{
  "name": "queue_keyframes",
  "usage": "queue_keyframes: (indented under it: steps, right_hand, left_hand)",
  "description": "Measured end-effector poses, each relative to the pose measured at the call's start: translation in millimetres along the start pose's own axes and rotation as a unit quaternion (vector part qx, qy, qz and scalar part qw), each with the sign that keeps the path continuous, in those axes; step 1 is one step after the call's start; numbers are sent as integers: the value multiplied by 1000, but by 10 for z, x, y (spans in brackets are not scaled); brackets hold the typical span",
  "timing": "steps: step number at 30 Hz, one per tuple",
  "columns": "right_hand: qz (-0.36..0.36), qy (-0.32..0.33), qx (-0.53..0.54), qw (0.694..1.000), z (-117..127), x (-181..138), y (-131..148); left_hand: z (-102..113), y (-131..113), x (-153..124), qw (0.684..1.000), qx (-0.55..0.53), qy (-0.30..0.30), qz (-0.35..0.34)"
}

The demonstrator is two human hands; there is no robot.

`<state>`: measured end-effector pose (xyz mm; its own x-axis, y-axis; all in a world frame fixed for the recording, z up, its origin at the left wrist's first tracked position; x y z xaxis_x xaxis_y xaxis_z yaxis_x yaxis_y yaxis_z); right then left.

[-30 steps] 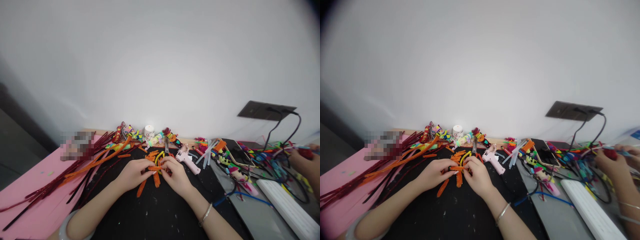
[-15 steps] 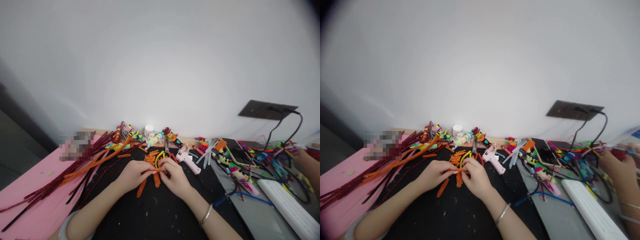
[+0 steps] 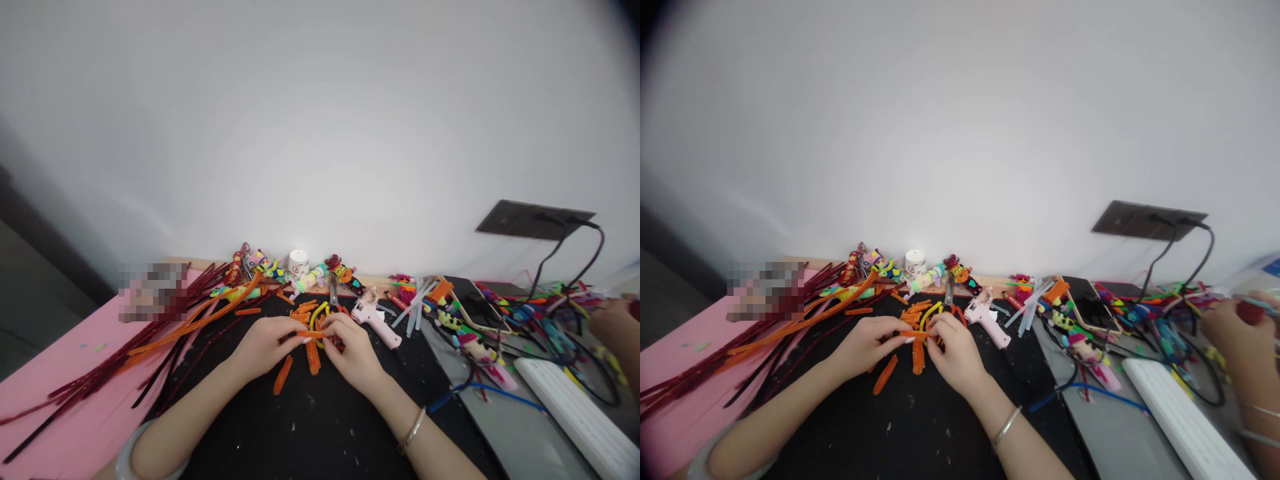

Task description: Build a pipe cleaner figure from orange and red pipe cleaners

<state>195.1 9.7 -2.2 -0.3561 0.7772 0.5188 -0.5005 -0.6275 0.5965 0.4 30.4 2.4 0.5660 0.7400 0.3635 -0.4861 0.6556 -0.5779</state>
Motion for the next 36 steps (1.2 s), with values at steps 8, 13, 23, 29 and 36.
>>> queue_keyframes:
  steps: [8,13,23,29,36]
  right_hand:
    - [-21,-19,4,1000,42,1,-58]
    - [-39,-42,10,998,112,4,-47]
    - [-31,-52,-3,998,155,7,-18]
    - [-25,-58,-6,998,157,7,-16]
    - [-26,-62,-7,998,164,21,-4]
  left_hand:
    - [60,63,10,999,-37,-29,28]
    - [249,137,20,989,-87,-38,110]
    - [402,283,2,969,32,-186,156]
    - [435,409,-8,960,66,-227,151]
    - [419,309,22,983,7,-146,112]
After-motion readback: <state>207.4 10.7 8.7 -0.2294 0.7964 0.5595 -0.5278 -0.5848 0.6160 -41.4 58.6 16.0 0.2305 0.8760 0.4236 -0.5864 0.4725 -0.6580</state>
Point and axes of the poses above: each hand's wrist, its own x-axis towards the middle knuckle, its own z-axis out of the back of the hand, y = z × x, the point moved 2 cm from there along x, towards the middle knuckle, and after that the axes turned 3 degrees about y, right-handed, at the moved point
